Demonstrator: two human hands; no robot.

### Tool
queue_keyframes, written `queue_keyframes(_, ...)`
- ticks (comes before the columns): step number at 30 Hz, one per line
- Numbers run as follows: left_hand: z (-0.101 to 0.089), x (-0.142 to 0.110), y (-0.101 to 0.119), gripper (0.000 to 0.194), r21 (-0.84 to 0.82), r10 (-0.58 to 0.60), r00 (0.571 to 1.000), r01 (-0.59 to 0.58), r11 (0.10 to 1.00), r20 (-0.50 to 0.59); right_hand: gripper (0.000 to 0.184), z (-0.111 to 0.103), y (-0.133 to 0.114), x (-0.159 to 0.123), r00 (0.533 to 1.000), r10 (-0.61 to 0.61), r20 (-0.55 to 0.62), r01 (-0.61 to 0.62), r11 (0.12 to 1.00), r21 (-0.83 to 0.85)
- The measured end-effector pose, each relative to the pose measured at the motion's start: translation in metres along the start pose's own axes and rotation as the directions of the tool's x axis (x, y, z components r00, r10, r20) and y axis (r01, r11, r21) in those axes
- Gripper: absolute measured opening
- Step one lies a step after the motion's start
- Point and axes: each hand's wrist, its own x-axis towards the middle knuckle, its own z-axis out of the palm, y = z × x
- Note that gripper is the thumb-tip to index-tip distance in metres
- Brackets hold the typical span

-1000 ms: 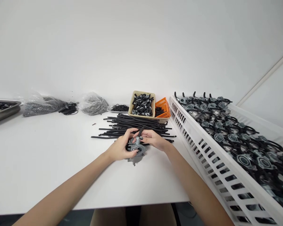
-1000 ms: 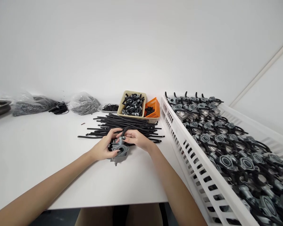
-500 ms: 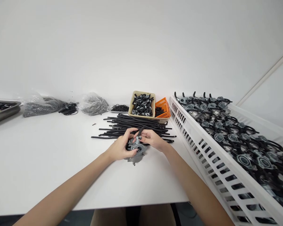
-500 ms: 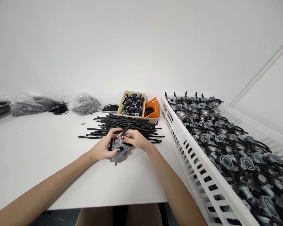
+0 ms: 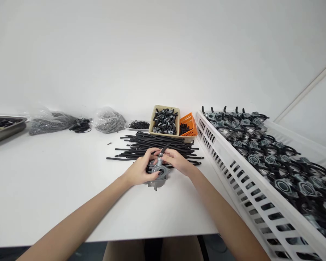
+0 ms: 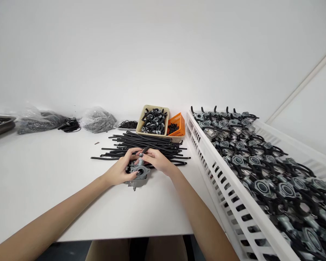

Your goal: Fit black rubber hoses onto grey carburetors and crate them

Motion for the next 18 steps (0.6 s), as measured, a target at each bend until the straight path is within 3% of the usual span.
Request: queue_keyframes(18,0.0006,0.0004,-0.0004,0.068,-0.005,-0.008,1.0,0.008,1.0,0.013,0.036,0.0015,0.0015,0.001,1.0,0.002,-0.02,-0.002,1.0,0.015)
